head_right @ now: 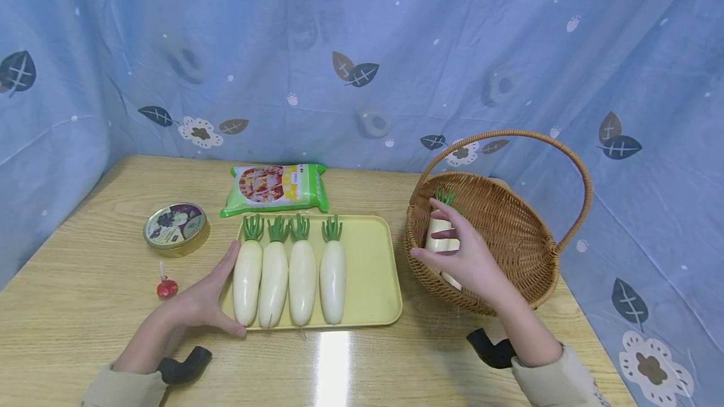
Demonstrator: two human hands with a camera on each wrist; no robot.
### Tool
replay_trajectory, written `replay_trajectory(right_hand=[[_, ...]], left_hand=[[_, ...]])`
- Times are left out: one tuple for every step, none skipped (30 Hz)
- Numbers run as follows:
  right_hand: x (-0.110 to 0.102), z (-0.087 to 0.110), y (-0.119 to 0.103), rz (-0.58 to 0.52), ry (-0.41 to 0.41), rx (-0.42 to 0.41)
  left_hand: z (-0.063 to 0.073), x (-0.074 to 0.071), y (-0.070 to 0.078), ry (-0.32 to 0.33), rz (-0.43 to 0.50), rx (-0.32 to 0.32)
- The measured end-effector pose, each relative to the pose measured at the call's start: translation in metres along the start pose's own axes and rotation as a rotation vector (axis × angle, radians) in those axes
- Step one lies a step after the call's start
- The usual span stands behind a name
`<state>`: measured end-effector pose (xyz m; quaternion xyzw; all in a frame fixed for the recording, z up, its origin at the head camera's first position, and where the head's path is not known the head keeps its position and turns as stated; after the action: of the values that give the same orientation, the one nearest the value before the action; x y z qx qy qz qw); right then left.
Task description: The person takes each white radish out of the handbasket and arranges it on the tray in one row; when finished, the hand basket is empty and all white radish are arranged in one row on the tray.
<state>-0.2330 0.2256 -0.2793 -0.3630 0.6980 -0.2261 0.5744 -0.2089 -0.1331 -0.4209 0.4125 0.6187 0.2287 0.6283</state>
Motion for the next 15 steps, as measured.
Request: replay_trajectory(right_hand=[[-0.001, 0.000, 0.002, 0.014, 0.003, 0.001], [-0.003, 0.000, 0.003, 0.024, 0.005, 0.002], [-0.004, 0.000, 0.005, 0.035, 0.007, 0.003], [-0.005, 0.000, 0.006, 0.042, 0.008, 0.005], [-0.006, 0.000, 0.008, 0.049, 0.010, 0.006], [-0.007, 0.000, 0.009, 0.056, 0.012, 0.004], [-0.009, 0.000, 0.011, 0.062, 0.015, 0.002], [-0.010, -0.001, 0.012, 0.066, 0.018, 0.000], [-0.011, -0.001, 0.014, 0.073, 0.023, -0.004], [-0.012, -0.001, 0.015, 0.079, 0.026, -0.008], [-0.013, -0.001, 0.017, 0.085, 0.030, -0.014], [-0.014, -0.002, 0.018, 0.088, 0.033, -0.017], [-0.015, -0.002, 0.020, 0.087, 0.034, -0.020], [-0.016, -0.002, 0.022, 0.087, 0.035, -0.020], [-0.016, -0.002, 0.023, 0.088, 0.036, -0.021]], left_hand=[[0.000, 0.000, 0.000, 0.001, -0.001, 0.000], [0.000, 0.000, 0.000, 0.000, -0.002, 0.000], [0.000, 0.000, 0.000, 0.000, -0.003, -0.001], [0.000, 0.000, 0.000, 0.000, -0.004, 0.000], [0.000, 0.000, -0.001, 0.000, -0.005, 0.000], [0.000, 0.000, -0.001, 0.000, -0.009, 0.000], [0.000, 0.000, -0.001, 0.000, -0.011, 0.000], [0.000, 0.000, -0.001, 0.000, -0.012, 0.000], [0.000, 0.000, -0.001, 0.000, -0.014, -0.001], [0.000, 0.000, -0.001, 0.000, -0.015, -0.001], [0.000, 0.000, -0.001, 0.000, -0.014, -0.002], [0.000, 0.000, -0.001, 0.000, -0.014, -0.001], [0.000, 0.000, -0.001, -0.001, -0.012, -0.001], [0.000, 0.000, -0.001, -0.001, -0.009, -0.001], [0.000, 0.000, -0.001, -0.002, -0.007, -0.001]])
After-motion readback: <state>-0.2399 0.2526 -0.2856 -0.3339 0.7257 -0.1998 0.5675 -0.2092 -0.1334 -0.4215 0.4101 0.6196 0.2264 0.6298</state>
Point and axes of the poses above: each hand's wrist, its own z-axis away from the middle knuckle, its own x-axis out of the palm, y = z × x, the point moved 9 cm from there along -z, towards the middle knuckle, and after that the axes turned 13 degrees about y, right-handed, at the moved point
